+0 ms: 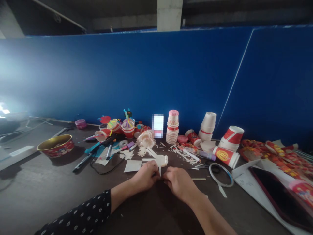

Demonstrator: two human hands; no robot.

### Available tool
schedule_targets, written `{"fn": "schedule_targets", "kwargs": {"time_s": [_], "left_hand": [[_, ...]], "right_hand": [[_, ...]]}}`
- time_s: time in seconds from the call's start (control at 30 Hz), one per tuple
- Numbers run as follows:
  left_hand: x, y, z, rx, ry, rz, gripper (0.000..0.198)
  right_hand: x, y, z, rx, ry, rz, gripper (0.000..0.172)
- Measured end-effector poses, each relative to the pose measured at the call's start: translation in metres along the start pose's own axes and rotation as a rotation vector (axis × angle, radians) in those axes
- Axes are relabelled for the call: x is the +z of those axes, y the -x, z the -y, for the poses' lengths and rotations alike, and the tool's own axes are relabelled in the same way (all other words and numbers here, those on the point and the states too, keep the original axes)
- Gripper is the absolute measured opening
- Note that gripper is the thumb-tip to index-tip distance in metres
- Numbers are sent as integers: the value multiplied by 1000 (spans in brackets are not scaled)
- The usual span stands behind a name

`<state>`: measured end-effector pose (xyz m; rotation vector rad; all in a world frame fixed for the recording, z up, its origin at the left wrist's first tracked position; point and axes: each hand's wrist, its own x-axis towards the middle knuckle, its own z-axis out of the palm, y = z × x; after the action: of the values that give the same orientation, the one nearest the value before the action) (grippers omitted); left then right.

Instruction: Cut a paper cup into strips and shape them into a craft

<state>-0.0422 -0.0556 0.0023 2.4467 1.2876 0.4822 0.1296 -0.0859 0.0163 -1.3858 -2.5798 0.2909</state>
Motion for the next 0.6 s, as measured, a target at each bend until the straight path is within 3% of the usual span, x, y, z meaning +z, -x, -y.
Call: {"fn": "schedule_targets", "kwargs": {"time_s": [0.6], "left_hand": [[7,-2,4,-16,-40,-36,12]], "right_hand": [[1,-1,10,-12,213,30,22]]}}
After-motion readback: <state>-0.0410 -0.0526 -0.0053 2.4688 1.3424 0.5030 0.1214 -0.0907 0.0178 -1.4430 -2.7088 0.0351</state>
